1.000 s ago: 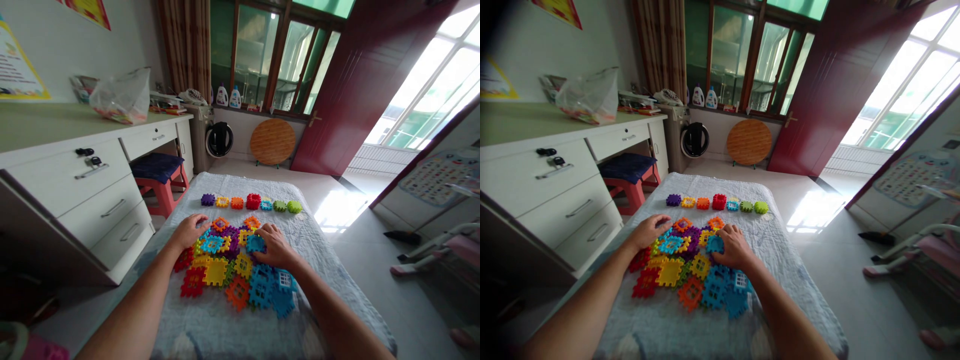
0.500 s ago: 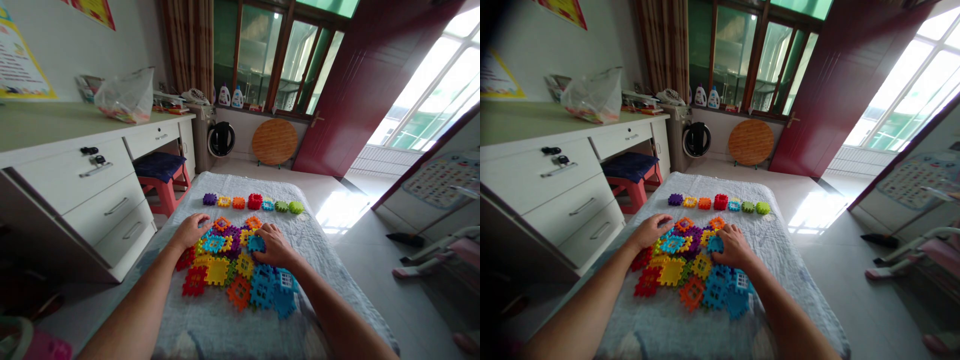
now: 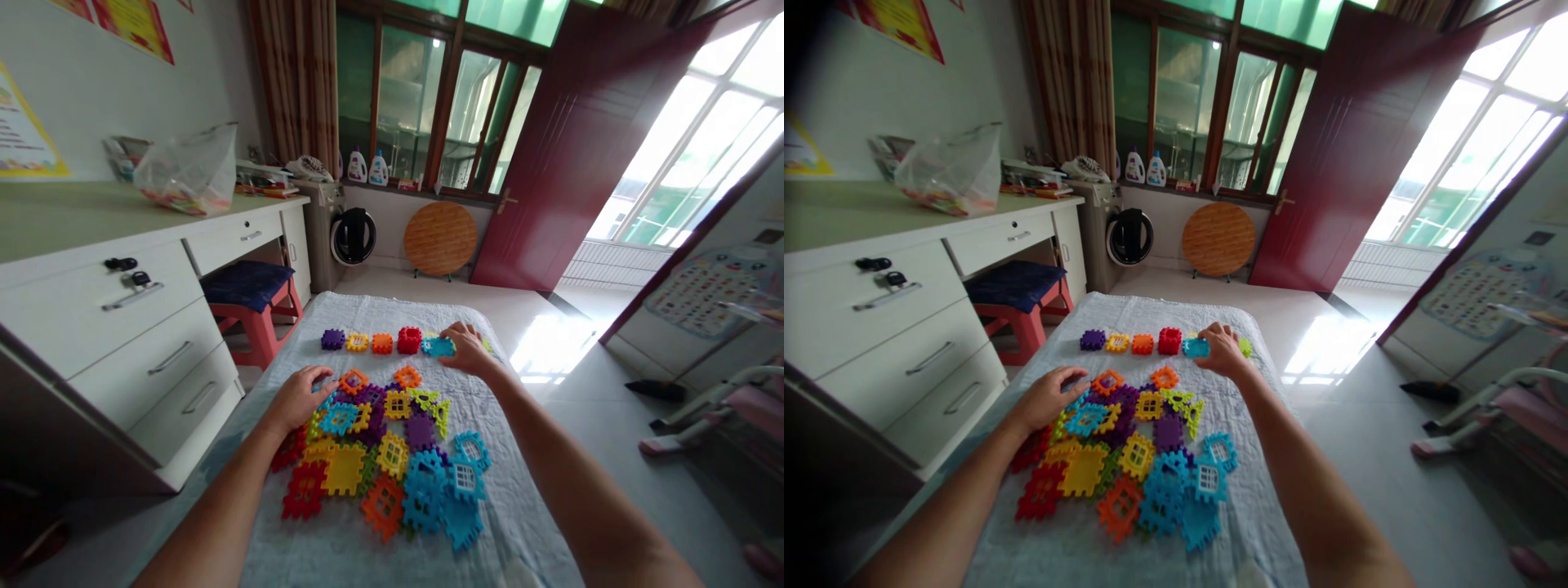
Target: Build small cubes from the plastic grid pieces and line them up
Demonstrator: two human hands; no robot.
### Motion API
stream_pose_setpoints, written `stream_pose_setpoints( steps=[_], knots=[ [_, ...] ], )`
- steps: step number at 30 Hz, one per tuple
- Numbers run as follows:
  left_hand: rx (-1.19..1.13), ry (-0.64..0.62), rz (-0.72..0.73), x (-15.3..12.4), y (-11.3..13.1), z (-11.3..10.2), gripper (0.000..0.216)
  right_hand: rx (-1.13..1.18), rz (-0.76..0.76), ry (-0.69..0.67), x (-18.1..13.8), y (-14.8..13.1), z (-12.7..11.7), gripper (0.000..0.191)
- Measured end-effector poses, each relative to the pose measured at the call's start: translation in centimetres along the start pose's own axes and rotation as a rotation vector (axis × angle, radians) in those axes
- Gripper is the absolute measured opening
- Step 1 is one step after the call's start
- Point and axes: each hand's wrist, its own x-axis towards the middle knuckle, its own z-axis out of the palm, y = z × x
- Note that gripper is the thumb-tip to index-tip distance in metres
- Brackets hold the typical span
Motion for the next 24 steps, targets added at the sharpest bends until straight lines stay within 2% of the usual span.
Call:
stream_pose_setpoints(
  steps=[3, 9, 20, 24],
  knots=[
    [0.012, 0.001, 0.004, 0.0, -0.1, 0.0, 0.040, -0.012, 0.024, -0.042, 2.5, 1.6, 1.1, 0.048],
    [0.014, -0.011, -0.001, 0.1, -0.5, 0.3, 0.041, -0.066, 0.083, -0.142, 4.9, 2.1, 3.4, 0.049],
    [0.033, -0.005, 0.024, 0.1, -0.4, 0.1, 0.037, -0.111, 0.069, -0.229, 5.7, 2.5, 4.2, 0.058],
    [0.035, 0.006, 0.019, 0.0, -0.3, 0.1, 0.037, -0.116, 0.065, -0.237, 5.9, 2.3, 4.1, 0.055]
  ],
)
